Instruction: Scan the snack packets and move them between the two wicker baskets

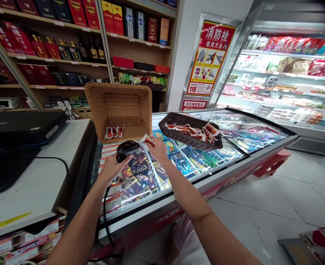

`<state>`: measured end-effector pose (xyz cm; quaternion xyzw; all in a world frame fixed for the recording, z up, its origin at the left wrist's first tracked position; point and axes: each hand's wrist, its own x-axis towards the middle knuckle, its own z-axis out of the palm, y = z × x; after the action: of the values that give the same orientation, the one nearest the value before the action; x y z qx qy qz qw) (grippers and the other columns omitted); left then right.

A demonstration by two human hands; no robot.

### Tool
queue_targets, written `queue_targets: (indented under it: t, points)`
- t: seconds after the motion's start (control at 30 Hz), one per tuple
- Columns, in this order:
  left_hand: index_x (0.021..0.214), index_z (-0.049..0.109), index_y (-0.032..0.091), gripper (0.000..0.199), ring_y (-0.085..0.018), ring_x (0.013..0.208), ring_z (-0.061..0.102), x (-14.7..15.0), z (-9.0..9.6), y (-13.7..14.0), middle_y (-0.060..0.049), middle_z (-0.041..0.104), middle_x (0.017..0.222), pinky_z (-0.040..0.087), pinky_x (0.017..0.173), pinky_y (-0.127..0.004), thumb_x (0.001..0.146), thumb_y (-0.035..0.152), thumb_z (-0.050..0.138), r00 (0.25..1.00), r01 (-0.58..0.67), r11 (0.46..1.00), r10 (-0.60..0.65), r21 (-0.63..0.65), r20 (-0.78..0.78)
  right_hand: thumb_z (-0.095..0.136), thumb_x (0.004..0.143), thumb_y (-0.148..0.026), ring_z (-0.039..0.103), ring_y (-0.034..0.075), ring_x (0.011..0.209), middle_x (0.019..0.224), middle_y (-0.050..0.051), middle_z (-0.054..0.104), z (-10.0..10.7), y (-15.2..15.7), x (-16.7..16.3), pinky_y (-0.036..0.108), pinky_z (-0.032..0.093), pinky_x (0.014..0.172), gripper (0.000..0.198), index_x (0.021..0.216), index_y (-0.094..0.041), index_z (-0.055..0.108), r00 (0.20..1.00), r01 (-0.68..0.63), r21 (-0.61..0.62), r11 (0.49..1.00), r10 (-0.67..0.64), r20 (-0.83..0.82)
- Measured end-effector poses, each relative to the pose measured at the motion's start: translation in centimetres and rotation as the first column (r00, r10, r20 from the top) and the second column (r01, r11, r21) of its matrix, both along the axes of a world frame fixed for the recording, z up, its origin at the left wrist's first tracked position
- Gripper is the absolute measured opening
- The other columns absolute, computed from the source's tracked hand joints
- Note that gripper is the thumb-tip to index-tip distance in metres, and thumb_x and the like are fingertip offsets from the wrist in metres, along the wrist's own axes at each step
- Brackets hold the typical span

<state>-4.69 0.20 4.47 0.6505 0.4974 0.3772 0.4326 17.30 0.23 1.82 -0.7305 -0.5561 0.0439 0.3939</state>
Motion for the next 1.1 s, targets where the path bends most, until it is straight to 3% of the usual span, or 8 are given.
queue_targets:
  t: [0.3,0.47,0.6,0.7,0.8,0.97,1.03,1.1]
  points:
    - [0.058,0.06,0.024,0.038,-0.018,0.04,0.05,-0.1,-0.7,0.3,-0.001,0.057,0.043,0.032,0.044,-0.027,0.065,0.054,0.081,0.988,0.05,0.989,-0.028,0.136,-0.154,0.058,0.095,-0.021,0.061,0.024,0.118,0.129,0.008,0.067,0.1,-0.1,0.1,0.033,0.046,0.104,0.042,0.136,-0.025,0.064,0.999,0.023,0.002,1.0,-0.023,0.04]
    - [0.054,0.056,0.024,0.04,-0.018,0.041,0.052,0.1,-0.6,0.3,-0.001,0.058,0.044,0.032,0.045,-0.027,0.06,0.05,0.085,0.99,0.042,0.989,-0.021,0.144,-0.143,0.058,0.095,-0.022,0.059,0.025,0.122,0.132,0.009,0.066,-0.4,0.1,0.0,0.034,0.043,0.109,0.042,0.137,-0.023,0.063,0.999,0.025,0.038,0.999,-0.026,0.028]
    - [0.055,0.058,0.022,0.04,-0.016,0.039,0.049,0.2,-0.5,0.2,-0.001,0.055,0.042,0.033,0.044,-0.026,0.059,0.05,0.086,0.998,0.004,0.997,0.001,0.08,-0.069,0.056,0.094,-0.02,0.059,0.024,0.122,0.131,0.011,0.066,-0.2,0.6,1.1,0.035,0.043,0.108,0.043,0.138,-0.02,0.06,0.996,0.081,0.181,0.98,-0.074,-0.045]
    - [0.059,0.058,0.02,0.043,-0.014,0.04,0.048,-0.1,-0.4,0.6,-0.001,0.056,0.046,0.035,0.043,-0.026,0.06,0.052,0.086,0.992,-0.091,0.996,0.09,0.01,0.093,0.054,0.093,-0.015,0.056,0.026,0.126,0.134,0.017,0.062,1.0,1.0,4.0,0.039,0.041,0.11,0.045,0.138,-0.014,0.056,0.956,0.288,0.325,0.901,-0.248,-0.16]
    - [0.065,0.059,0.018,0.046,-0.011,0.042,0.048,-0.7,0.0,1.4,0.0,0.058,0.052,0.036,0.042,-0.024,0.058,0.053,0.088,0.901,-0.258,0.965,0.261,-0.055,0.346,0.054,0.092,-0.011,0.057,0.029,0.121,0.13,0.02,0.06,2.7,1.1,8.0,0.043,0.041,0.107,0.039,0.131,-0.012,0.058,0.85,0.516,0.337,0.788,-0.423,-0.313]
    - [0.076,0.059,0.017,0.049,-0.009,0.045,0.047,-2.4,0.6,2.7,0.005,0.056,0.055,0.038,0.041,-0.021,0.056,0.05,0.088,0.604,-0.474,0.851,0.501,-0.227,0.619,0.05,0.095,-0.012,0.046,0.034,0.127,0.136,0.025,0.055,4.6,2.1,10.5,0.052,0.033,0.107,0.036,0.13,-0.009,0.06,0.785,0.619,0.328,0.714,-0.556,-0.271]
    - [0.077,0.058,0.018,0.047,-0.008,0.044,0.046,-2.8,0.7,3.0,0.006,0.055,0.055,0.038,0.041,-0.02,0.058,0.05,0.087,0.54,-0.501,0.824,0.537,-0.264,0.649,0.049,0.097,-0.014,0.039,0.035,0.132,0.141,0.025,0.053,4.8,3.5,8.3,0.053,0.029,0.109,0.034,0.129,-0.009,0.062,0.803,0.579,0.382,0.72,-0.584,-0.117]
    - [0.077,0.057,0.018,0.047,-0.008,0.044,0.046,-3.0,0.7,3.0,0.006,0.054,0.054,0.038,0.041,-0.02,0.058,0.05,0.087,0.514,-0.506,0.816,0.544,-0.278,0.663,0.048,0.099,-0.015,0.039,0.033,0.13,0.14,0.022,0.055,4.6,5.6,4.3,0.05,0.029,0.108,0.032,0.126,-0.01,0.065,0.866,0.434,0.39,0.812,-0.495,0.066]
